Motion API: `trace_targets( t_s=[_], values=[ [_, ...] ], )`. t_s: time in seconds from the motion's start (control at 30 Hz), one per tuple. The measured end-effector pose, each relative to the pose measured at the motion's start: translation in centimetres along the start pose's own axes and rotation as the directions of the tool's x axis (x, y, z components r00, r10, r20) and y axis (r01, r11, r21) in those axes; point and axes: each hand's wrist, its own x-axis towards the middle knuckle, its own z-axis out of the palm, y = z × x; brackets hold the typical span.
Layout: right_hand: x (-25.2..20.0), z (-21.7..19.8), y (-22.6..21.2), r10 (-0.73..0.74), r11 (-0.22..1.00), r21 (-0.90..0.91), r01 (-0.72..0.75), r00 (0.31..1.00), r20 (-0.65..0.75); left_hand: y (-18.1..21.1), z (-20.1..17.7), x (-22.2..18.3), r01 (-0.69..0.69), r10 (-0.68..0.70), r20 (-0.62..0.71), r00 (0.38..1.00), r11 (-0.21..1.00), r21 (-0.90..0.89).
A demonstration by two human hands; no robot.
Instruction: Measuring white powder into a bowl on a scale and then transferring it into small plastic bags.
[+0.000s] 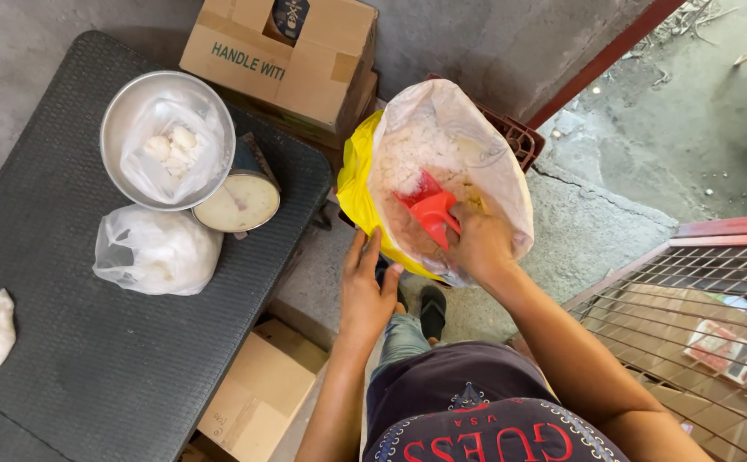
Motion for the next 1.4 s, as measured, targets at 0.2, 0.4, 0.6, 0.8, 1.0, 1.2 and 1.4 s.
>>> trace_targets(
  t_s=[0.2, 0.4, 0.6, 0.8, 1.0, 1.2, 1.4],
  values=[
    [-1.3, -3.7, -2.0, 0.06, 0.997, 0.041, -0.06, 0.998, -0.02, -0.1, -0.5, 0.2, 0.024, -0.025, 0.041, 0.999, 1.0, 0.012],
    [-4.1, -5.1, 0.5, -0.006, 0.988, 0.153, 0.03, 0.988, -0.155, 1.6, -1.1, 0.0, 0.008, -0.008, -0.027, 1.0, 1.0, -0.002],
    [-6.5, -9.9, -1.5, -0.024, 0.974, 0.219, 0.065, 0.982, -0.187, 1.9, -1.6, -1.2, -0.119, 0.13, -0.165, 0.978, 0.99, 0.076],
    [-7.4, -11.3, -4.2, -0.05, 0.884, 0.449, 0.128, 0.982, -0.182, 1.6, -5.2, -1.7, -0.057, 0.068, -0.298, 0.952, 0.997, 0.046],
    [-5.3, -12.2, -7.5, -0.199, 0.842, 0.475, 0.258, 0.965, -0.172, -2.4, -10.8, 0.1, -0.013, 0.036, -0.44, 0.897, 0.998, 0.056],
    [-0.2, -13.0, -15.7, -0.316, 0.889, 0.313, 0.334, 0.943, -0.109, -9.3, -17.6, 3.7, -0.014, -0.003, -0.52, 0.854, 0.999, -0.029],
    [5.6, -12.0, -25.8, -0.547, 0.815, 0.117, 0.568, 0.82, -0.166, -16.1, -20.6, 8.8, -0.017, -0.058, -0.426, 0.903, 0.985, -0.169]
  ],
)
